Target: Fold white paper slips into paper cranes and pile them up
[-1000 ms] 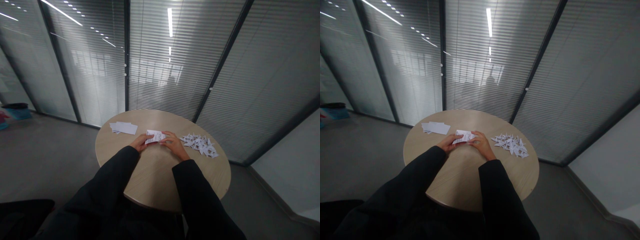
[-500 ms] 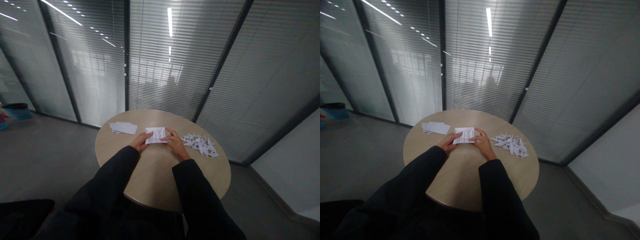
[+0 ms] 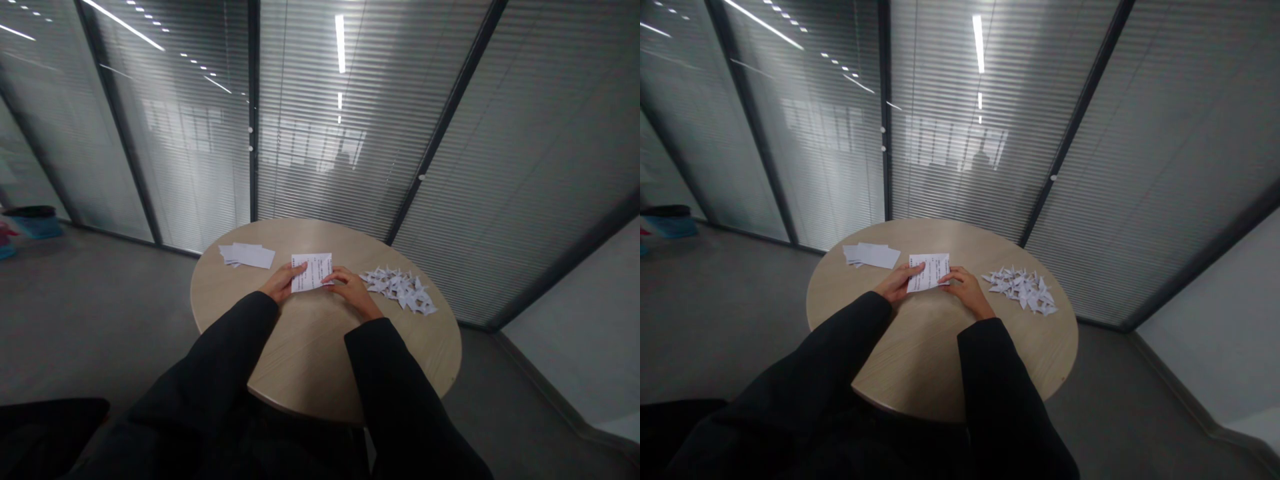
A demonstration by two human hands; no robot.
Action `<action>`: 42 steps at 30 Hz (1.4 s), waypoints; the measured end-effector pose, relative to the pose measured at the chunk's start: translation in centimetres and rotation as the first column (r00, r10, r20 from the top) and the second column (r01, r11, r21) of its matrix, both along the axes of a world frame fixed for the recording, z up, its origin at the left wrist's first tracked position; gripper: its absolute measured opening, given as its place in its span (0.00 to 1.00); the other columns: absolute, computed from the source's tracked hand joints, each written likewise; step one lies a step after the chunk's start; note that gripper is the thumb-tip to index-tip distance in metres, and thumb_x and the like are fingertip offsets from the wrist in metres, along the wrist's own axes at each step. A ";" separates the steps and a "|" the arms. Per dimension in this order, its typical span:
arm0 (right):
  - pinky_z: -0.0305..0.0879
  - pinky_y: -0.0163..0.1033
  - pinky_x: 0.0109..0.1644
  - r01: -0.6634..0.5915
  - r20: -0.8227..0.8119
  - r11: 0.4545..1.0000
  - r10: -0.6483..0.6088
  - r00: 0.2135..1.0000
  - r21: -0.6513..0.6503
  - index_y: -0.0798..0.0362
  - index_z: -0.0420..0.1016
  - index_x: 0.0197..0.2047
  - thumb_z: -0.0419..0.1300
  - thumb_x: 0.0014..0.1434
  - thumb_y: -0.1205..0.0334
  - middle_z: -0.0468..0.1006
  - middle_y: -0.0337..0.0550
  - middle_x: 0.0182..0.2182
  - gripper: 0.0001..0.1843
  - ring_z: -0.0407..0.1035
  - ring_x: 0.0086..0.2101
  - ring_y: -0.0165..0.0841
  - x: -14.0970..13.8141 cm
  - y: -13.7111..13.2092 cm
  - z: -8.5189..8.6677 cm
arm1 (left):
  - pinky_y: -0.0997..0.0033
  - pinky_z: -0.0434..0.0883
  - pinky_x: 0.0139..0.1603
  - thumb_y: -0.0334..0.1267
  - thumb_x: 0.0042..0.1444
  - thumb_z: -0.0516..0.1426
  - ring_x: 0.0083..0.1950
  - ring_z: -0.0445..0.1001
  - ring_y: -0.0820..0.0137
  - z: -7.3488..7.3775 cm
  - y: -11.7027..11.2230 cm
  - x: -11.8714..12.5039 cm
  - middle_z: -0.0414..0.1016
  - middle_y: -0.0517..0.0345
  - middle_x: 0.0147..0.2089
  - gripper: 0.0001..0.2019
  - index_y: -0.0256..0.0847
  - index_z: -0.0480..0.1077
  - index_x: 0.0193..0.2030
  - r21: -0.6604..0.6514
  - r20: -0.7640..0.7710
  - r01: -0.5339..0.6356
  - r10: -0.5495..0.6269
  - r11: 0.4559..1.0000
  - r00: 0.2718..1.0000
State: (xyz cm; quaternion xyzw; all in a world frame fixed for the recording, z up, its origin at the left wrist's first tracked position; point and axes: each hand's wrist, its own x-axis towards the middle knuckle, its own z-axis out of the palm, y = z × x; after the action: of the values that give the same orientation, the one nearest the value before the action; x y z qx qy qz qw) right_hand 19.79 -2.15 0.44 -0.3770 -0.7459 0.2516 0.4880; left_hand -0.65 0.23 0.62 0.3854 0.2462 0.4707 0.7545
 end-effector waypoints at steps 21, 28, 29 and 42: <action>0.69 0.44 0.46 0.153 0.041 0.988 -0.152 0.988 -0.016 0.51 0.78 0.36 0.64 0.49 0.57 0.78 0.46 0.38 0.10 0.73 0.39 0.38 1.0 1.3 -1.4 | 0.70 0.75 0.45 0.23 0.57 0.55 0.40 0.79 0.66 -0.2 0.6 0.5 0.79 0.39 0.40 0.11 0.24 0.74 0.46 0.028 0.001 -0.049 0.049 0.998 0.999; 0.68 0.44 0.45 0.199 0.100 0.979 -0.203 0.974 0.048 0.51 0.78 0.34 0.64 0.50 0.59 0.79 0.46 0.37 0.08 0.73 0.39 0.38 1.0 1.3 -1.4 | 0.64 0.75 0.45 0.46 0.59 0.57 0.44 0.78 0.63 -0.2 0.3 0.4 0.77 0.40 0.45 0.20 0.30 0.72 0.49 0.133 0.010 0.033 -0.035 0.991 0.999; 0.68 0.44 0.45 0.200 0.096 0.978 -0.204 0.974 0.051 0.51 0.78 0.34 0.64 0.50 0.59 0.79 0.46 0.37 0.08 0.73 0.39 0.38 1.1 1.3 -1.4 | 0.63 0.74 0.45 0.46 0.56 0.60 0.44 0.77 0.63 -0.2 0.2 0.4 0.77 0.40 0.47 0.21 0.31 0.71 0.51 0.163 0.005 0.039 -0.041 0.986 0.999; 0.68 0.45 0.47 0.200 -0.002 0.973 -0.201 0.980 0.118 0.49 0.81 0.34 0.64 0.51 0.57 0.80 0.46 0.37 0.07 0.73 0.41 0.39 1.0 1.2 -1.1 | 0.55 0.61 0.62 0.32 0.34 0.71 0.63 0.63 0.55 -0.5 0.4 0.0 0.63 0.42 0.64 0.50 0.41 0.57 0.66 0.646 -0.326 0.104 0.151 0.756 0.933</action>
State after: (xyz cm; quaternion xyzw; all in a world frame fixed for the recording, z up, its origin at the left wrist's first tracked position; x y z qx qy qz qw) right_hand 20.80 -0.96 -0.65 -0.4222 -0.7200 0.1549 0.5285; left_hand -0.65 0.65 0.07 0.7003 0.2044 0.4578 0.5081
